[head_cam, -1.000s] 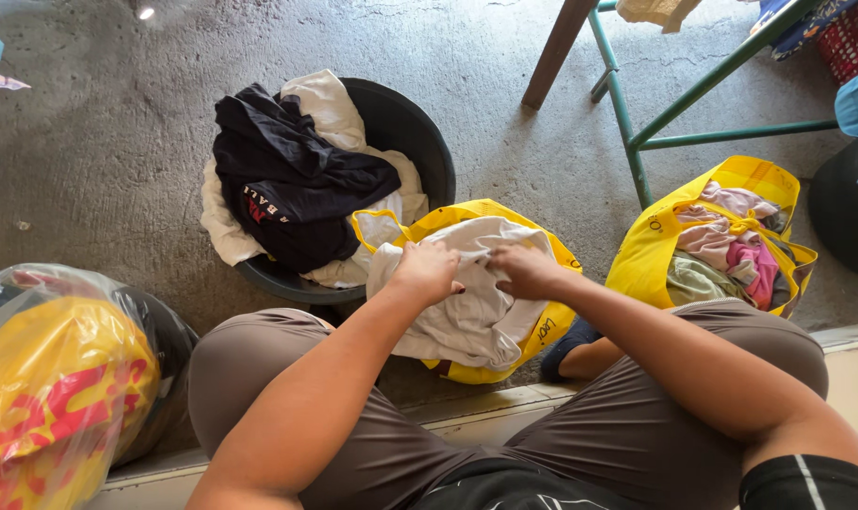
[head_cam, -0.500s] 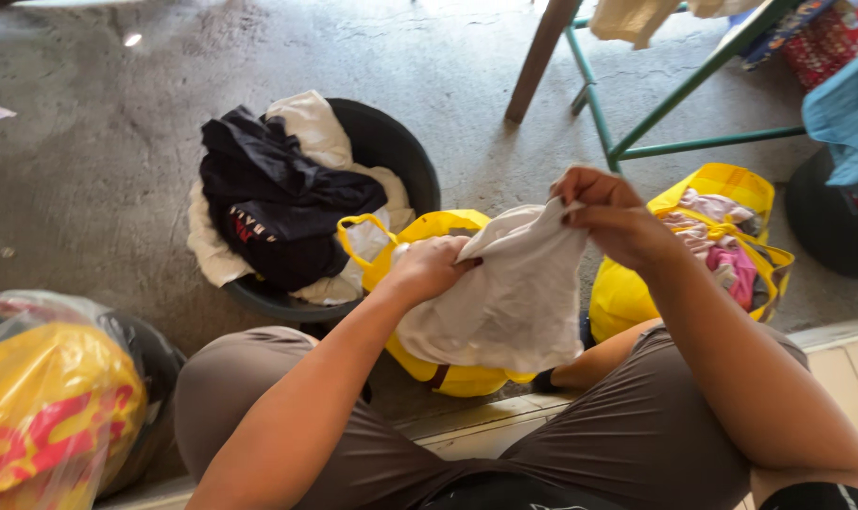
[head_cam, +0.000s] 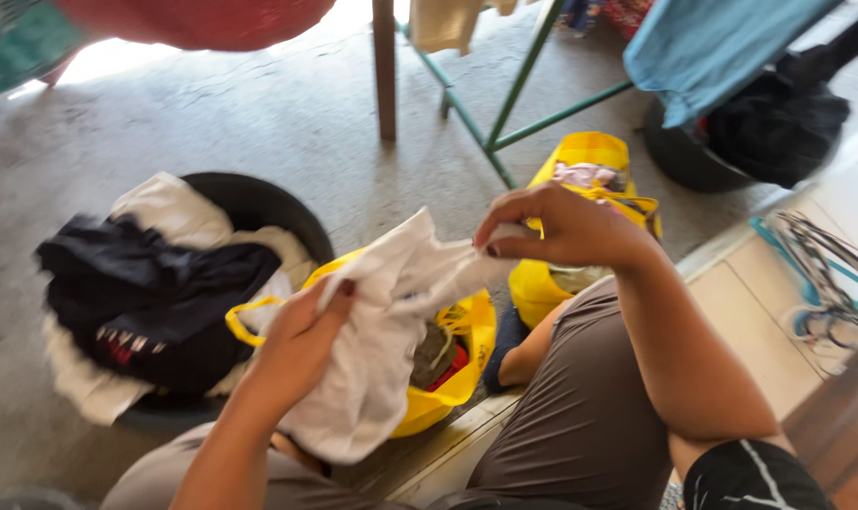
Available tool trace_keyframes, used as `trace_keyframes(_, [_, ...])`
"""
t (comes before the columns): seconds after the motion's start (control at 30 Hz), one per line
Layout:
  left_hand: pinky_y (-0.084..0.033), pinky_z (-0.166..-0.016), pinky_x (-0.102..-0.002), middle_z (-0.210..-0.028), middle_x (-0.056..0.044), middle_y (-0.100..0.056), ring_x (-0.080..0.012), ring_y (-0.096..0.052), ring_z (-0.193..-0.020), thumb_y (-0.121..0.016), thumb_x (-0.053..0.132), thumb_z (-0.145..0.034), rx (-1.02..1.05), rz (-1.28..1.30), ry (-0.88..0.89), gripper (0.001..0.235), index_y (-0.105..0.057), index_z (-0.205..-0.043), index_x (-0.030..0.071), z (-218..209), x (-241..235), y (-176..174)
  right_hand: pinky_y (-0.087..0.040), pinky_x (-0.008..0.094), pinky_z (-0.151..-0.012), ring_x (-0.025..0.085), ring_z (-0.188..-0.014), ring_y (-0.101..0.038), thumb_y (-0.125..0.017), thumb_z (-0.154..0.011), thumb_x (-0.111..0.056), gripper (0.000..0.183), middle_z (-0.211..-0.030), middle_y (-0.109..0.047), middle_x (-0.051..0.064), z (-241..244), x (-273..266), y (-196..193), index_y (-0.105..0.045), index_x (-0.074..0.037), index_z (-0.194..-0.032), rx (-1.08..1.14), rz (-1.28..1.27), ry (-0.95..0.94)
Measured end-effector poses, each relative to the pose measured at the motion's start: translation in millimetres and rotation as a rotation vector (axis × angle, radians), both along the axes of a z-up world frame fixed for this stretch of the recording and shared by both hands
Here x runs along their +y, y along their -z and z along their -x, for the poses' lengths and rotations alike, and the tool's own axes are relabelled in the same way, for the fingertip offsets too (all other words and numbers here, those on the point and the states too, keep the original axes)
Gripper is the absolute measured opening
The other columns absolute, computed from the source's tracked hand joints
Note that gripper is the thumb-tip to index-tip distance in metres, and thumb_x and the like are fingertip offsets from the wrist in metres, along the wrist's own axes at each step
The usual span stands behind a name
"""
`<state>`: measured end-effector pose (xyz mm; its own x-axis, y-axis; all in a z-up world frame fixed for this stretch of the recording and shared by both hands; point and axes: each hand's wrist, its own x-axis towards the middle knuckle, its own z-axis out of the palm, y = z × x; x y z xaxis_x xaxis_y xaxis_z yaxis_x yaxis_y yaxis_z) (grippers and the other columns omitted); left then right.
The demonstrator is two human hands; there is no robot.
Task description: The person sits on the floor and folds various pieces of clothing, including a patterned cloth, a white shirt, a yellow shirt, and a black t-shirt. They place each folded item into a black bucket positioned in front of them.
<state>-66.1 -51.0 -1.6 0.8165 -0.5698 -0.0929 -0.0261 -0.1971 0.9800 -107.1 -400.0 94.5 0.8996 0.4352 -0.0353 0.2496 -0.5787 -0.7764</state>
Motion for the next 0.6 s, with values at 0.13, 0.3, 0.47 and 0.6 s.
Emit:
trace_keyframes(0.13, [-0.042, -0.075, -0.029, -0.093, -0.004, -0.06, -0.0115, -0.048, -0.087, -0.054, 0.031, -0.112, 0.128, 0.077, -0.271, 0.038, -0.071, -0.113, -0.003, -3.7, 4.7, -19.9, -0.051, 0.031, -0.082, 0.014, -0.088, -0.07, -0.072, -0.088, -0.012, 0.008, -0.09, -0.075, 0.003, 5.8, -16.1, -6.8, -0.075, -0.007, -0.093, -0.14, 0.161, 0.155])
trace_keyframes(0.3, [-0.052, -0.087, -0.032, -0.103, -0.006, -0.072, -0.0165, -0.066, -0.096, -0.054, 0.034, -0.104, 0.426, 0.573, -0.332, 0.038, -0.066, -0.113, 0.0, -17.2, 3.8, -43.2, -0.051, 0.031, -0.081, 0.013, -0.085, -0.068, -0.07, -0.09, -0.011, 0.009, -0.09, -0.076, 0.003, -2.0, -40.9, 15.5, -0.075, -0.007, -0.095, -0.104, 0.172, 0.289])
trace_keyframes(0.47, [-0.052, -0.079, -0.032, -0.096, -0.013, -0.074, -0.0162, -0.067, -0.088, -0.059, 0.035, -0.102, 0.008, -0.08, -0.263, 0.036, -0.074, -0.109, 0.002, -26.0, -6.4, -57.7, -0.053, 0.03, -0.082, 0.01, -0.088, -0.065, -0.068, -0.095, -0.016, 0.016, -0.092, -0.072, 0.003, -1.0, -46.1, 30.1, -0.071, -0.004, -0.106, 0.039, -0.142, 0.303])
trace_keyframes(0.6, [-0.057, -0.072, -0.041, -0.092, -0.013, -0.075, -0.0277, -0.074, -0.081, -0.068, 0.031, -0.091, -0.504, -0.602, -0.099, 0.025, -0.073, -0.101, 0.008, -19.5, -19.6, -60.1, -0.048, 0.032, -0.087, 0.017, -0.095, -0.062, -0.066, -0.101, -0.014, 0.014, -0.098, -0.068, 0.008, 9.7, -44.5, 15.6, -0.07, -0.001, -0.102, -0.05, -0.254, 0.125])
